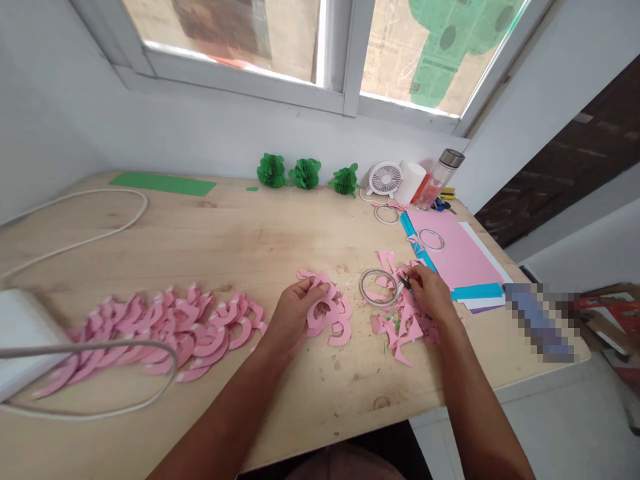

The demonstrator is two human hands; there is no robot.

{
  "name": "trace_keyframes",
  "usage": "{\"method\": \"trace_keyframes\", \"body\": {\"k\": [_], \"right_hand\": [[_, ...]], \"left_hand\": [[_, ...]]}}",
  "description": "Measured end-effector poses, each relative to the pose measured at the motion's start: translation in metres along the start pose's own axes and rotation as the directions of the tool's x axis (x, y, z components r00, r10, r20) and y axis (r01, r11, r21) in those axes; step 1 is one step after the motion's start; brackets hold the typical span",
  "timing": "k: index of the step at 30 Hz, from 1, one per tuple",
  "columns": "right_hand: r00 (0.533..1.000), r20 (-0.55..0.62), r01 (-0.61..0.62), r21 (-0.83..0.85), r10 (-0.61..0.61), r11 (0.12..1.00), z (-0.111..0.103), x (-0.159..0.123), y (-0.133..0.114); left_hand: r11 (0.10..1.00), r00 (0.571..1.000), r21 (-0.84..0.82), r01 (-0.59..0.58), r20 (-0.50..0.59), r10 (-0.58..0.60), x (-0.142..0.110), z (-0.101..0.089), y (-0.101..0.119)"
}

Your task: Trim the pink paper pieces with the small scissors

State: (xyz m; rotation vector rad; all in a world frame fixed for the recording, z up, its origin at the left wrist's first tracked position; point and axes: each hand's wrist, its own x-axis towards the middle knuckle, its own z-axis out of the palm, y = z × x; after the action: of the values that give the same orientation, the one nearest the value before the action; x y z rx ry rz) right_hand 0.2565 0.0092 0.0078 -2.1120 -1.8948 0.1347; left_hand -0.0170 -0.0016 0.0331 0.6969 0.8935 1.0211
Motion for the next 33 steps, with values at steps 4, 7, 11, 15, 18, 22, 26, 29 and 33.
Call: {"method": "trace_keyframes", "body": {"k": [4, 7, 11, 15, 18, 22, 26, 29, 33], "right_hand": [[1.0, -0.004, 0.007, 0.008, -0.007, 1.0, 0.0, 0.0, 0.0], [1.0, -0.01, -0.007, 0.009, 0.007, 1.0, 0.0, 0.0, -0.001], [0.999, -0.021, -0.036, 0.019, 0.036, 0.999, 0.001, -0.001, -0.001], [0.999, -0.035, -0.025, 0.02, 0.025, 0.999, 0.002, -0.001, -0.002], [0.999, -0.028, -0.018, 0.013, 0.019, 1.0, 0.001, 0.0, -0.002], [0.999, -0.028, -0.03, -0.01, 0.03, 0.999, 0.002, 0.002, -0.004], [0.998, -0.052, -0.042, -0.034, 0.04, 0.999, 0.004, 0.003, -0.005], [0.997, -0.072, -0.036, -0.08, 0.03, 0.996, 0.007, 0.003, -0.006], [0.995, -0.102, -0.033, -0.172, 0.015, 0.985, 0.012, 0.003, -0.006]], "left_hand": [[1.0, 1.0, 0.0, -0.002, -0.001, 0.002, 0.0, 0.001, 0.0], [1.0, 1.0, 0.002, -0.004, -0.005, 0.004, 0.0, 0.0, 0.0], [1.0, 1.0, 0.002, -0.003, -0.003, 0.003, 0.001, 0.0, 0.0], [1.0, 1.0, 0.003, -0.009, -0.01, 0.009, 0.001, 0.0, 0.0], [1.0, 1.0, 0.014, -0.007, -0.013, 0.007, 0.001, 0.0, -0.001], [1.0, 1.0, 0.012, -0.005, -0.004, 0.006, 0.001, -0.001, -0.002], [1.0, 1.0, -0.007, 0.0, 0.007, 0.0, 0.002, -0.003, -0.004], [1.0, 1.0, -0.005, 0.003, 0.006, -0.003, 0.002, -0.004, -0.004], [1.0, 1.0, -0.009, 0.007, 0.003, -0.007, 0.001, -0.003, -0.003]]}}
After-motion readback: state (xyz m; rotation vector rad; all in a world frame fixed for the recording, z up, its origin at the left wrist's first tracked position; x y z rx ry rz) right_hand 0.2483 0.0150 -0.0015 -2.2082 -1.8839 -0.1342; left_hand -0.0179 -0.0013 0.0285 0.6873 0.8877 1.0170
